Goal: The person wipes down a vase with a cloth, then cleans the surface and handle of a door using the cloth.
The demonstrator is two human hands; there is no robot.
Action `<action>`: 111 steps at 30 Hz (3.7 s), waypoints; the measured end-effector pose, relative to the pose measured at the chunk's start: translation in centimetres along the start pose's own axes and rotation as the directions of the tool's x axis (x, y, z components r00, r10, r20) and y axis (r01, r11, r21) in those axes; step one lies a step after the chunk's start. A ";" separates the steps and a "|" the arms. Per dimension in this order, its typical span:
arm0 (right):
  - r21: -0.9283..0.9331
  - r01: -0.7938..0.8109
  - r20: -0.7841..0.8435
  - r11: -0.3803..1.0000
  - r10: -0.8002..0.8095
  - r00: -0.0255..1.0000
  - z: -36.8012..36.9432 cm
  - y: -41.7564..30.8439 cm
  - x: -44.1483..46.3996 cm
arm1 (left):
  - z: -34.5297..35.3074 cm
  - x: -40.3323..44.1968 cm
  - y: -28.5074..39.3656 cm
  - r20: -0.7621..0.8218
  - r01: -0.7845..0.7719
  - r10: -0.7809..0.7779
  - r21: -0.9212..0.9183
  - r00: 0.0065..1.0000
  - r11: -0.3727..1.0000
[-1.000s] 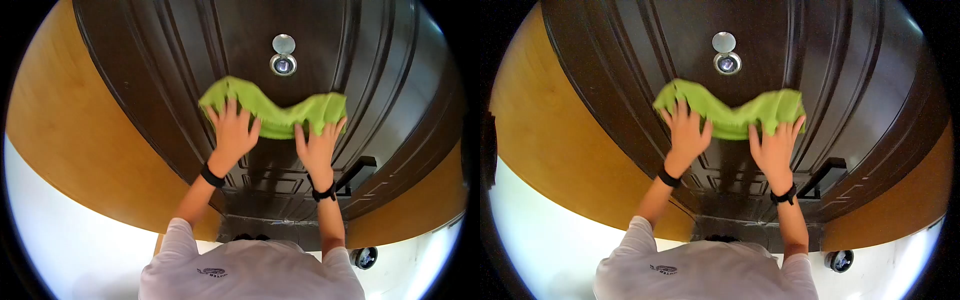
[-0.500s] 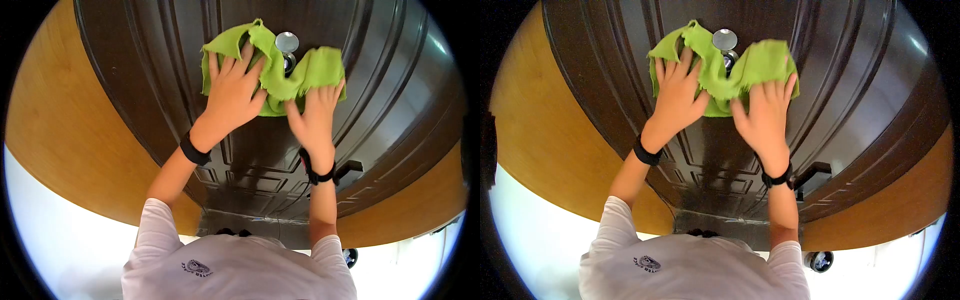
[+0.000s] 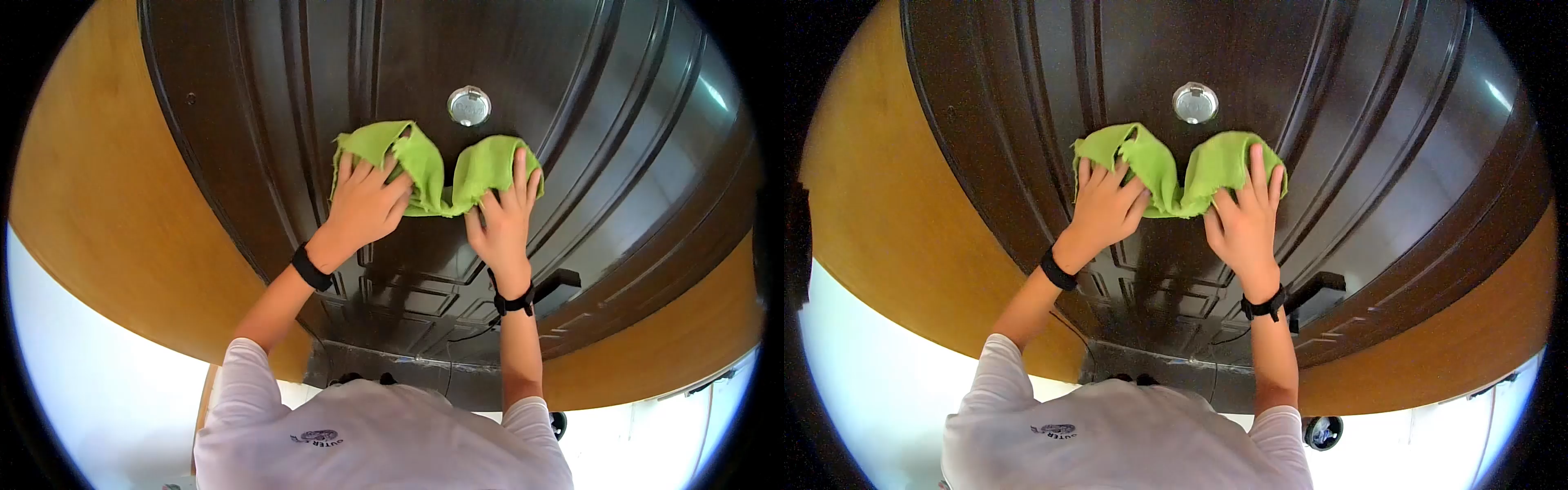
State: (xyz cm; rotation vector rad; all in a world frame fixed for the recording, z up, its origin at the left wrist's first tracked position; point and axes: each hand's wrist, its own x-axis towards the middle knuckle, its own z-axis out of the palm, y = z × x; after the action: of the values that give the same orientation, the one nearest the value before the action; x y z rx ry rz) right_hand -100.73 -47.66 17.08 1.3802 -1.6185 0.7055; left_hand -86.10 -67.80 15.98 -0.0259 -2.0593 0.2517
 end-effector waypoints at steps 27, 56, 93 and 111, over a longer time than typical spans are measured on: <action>0.004 -0.253 -0.005 0.967 0.253 0.967 1.6 1.2 -7.2 | 3.4 0.9 3.6 -0.135 0.121 -0.125 -0.038 0.983 0.992; -0.035 -0.208 0.115 0.978 0.210 0.971 4.1 -2.4 -7.2 | 5.2 -8.4 1.7 -0.008 0.430 -0.430 0.009 0.903 0.903; -0.171 -0.377 0.264 0.910 0.411 0.872 16.4 -2.4 -21.6 | 14.2 -19.2 3.5 0.311 0.741 -0.682 -0.410 0.662 0.532; -0.244 -0.457 0.190 0.856 0.504 0.843 11.2 7.5 -25.2 | 20.4 -17.1 9.5 0.216 0.432 -0.375 -0.509 0.901 0.745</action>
State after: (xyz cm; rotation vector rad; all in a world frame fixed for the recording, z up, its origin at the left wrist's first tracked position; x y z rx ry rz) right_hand -110.67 -43.56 -9.42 0.9481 -2.2158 0.6565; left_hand -96.44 -64.08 -10.07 0.0878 -2.1122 -0.6300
